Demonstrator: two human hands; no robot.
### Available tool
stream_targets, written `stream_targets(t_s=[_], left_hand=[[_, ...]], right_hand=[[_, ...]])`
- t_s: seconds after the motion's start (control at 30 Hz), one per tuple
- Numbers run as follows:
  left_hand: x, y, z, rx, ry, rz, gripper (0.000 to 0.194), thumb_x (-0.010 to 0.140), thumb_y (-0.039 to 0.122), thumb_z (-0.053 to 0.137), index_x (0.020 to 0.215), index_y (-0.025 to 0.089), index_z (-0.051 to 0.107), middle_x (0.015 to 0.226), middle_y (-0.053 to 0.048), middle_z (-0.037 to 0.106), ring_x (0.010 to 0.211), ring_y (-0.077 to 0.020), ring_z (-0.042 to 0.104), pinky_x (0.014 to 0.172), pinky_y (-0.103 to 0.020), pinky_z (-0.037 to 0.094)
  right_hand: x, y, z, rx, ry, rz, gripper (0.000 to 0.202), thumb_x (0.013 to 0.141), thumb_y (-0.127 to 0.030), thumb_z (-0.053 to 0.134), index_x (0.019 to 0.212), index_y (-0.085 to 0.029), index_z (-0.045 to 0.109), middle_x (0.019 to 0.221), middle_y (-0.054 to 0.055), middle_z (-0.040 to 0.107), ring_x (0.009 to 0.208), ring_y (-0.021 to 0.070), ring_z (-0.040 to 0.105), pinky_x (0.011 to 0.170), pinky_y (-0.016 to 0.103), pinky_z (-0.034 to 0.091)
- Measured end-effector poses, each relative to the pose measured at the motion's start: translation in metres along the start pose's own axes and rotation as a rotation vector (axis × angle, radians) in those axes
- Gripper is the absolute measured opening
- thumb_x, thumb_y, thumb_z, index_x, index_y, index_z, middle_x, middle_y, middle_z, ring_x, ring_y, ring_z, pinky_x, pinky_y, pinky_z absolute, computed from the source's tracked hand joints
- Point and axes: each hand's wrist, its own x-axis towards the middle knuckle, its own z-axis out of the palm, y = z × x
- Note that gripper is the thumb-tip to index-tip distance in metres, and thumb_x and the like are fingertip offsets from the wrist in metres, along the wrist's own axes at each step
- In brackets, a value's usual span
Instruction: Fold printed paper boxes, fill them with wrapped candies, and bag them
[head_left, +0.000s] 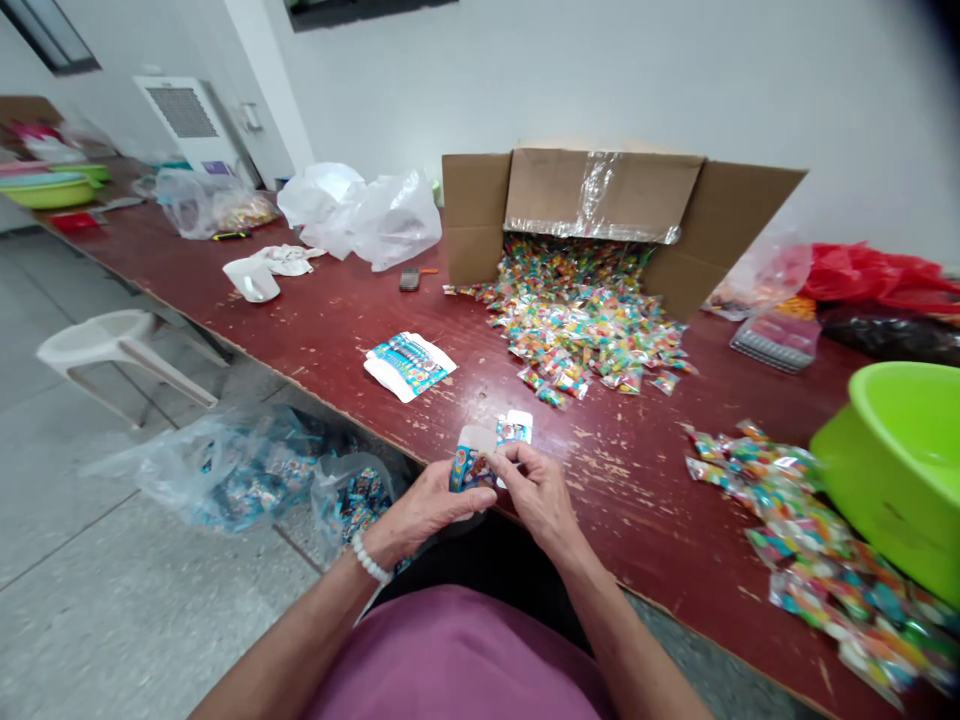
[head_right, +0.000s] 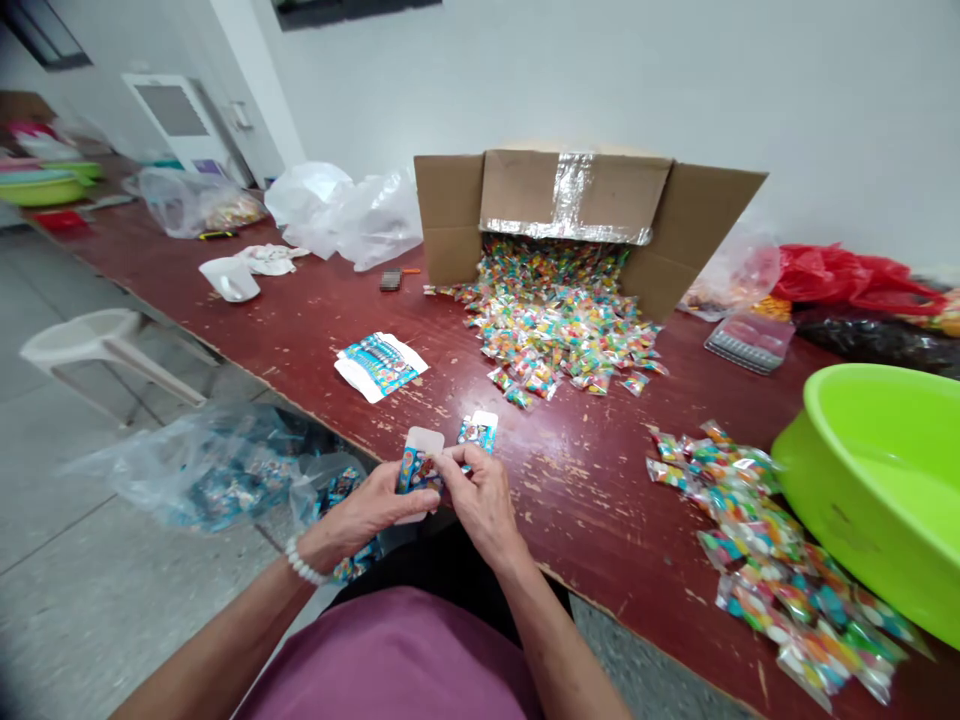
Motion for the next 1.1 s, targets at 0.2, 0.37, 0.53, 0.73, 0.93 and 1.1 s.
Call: stream_targets(t_s=[0.2,0.37,0.53,0.73,0.93,1.1], left_hand=[[-0.007,-0.002,0.005,-0.070,0.270,0.086,0.058,0.079,0.031,0.077,0.125,0.022,0.044,0.094,-0.002,0.072,0.079,-0.0181,0.071,0.072,-0.030,0.058],[-0.011,0.002,0.013,-0.036,0.322,0.150,0.067,0.084,0.029,0.072,0.142,0.024,0.039,0.099,-0.003,0.071,0.083,-0.0164,0.070,0.075,-0.028,0.058],[-0.008,0.001,0.007,-0.076,0.217,0.125,0.045,0.084,0.030,0.073,0.124,0.023,0.054,0.104,-0.004,0.070,0.085,-0.0148,0.066,0.072,-0.024,0.055],[-0.007,0.000,0.005,0.041,0.215,0.118,0.024,0.089,0.037,0.067,0.106,0.020,0.064,0.095,-0.002,0.068,0.083,-0.0138,0.062,0.071,-0.022,0.051],[-0.011,0.002,0.005,0.048,0.253,0.119,0.025,0.085,0.037,0.072,0.098,0.018,0.061,0.082,0.001,0.065,0.075,-0.0124,0.061,0.070,-0.023,0.048],[-0.012,-0.002,0.007,-0.240,0.245,-0.021,0.050,0.081,0.048,0.076,0.113,0.022,0.048,0.089,0.000,0.068,0.072,-0.0138,0.067,0.064,-0.024,0.052]], right_hand=[[0.003,0.000,0.000,0.072,0.062,0.014,0.030,0.088,-0.043,0.064,0.109,-0.021,0.064,0.075,-0.002,0.068,0.069,0.0154,0.062,0.066,0.027,0.049],[-0.004,0.000,0.018,0.423,0.101,0.092,0.052,0.082,-0.040,0.072,0.127,-0.026,0.052,0.089,-0.001,0.072,0.078,0.0172,0.067,0.069,0.028,0.054],[-0.004,0.000,0.013,0.415,0.106,0.072,0.027,0.078,-0.044,0.074,0.093,-0.021,0.069,0.081,0.000,0.070,0.072,0.0150,0.062,0.065,0.026,0.051],[0.007,-0.002,-0.002,0.353,0.036,0.158,0.033,0.066,-0.046,0.083,0.076,-0.018,0.069,0.068,-0.001,0.066,0.062,0.0138,0.058,0.061,0.027,0.048],[0.004,0.000,-0.004,0.301,-0.132,0.123,0.030,0.074,-0.044,0.081,0.087,-0.019,0.072,0.075,0.001,0.069,0.069,0.0146,0.061,0.064,0.026,0.049],[0.000,0.010,-0.001,0.197,-0.011,-0.022,0.023,0.080,-0.044,0.075,0.081,-0.021,0.072,0.075,0.003,0.068,0.067,0.0170,0.060,0.058,0.028,0.047]])
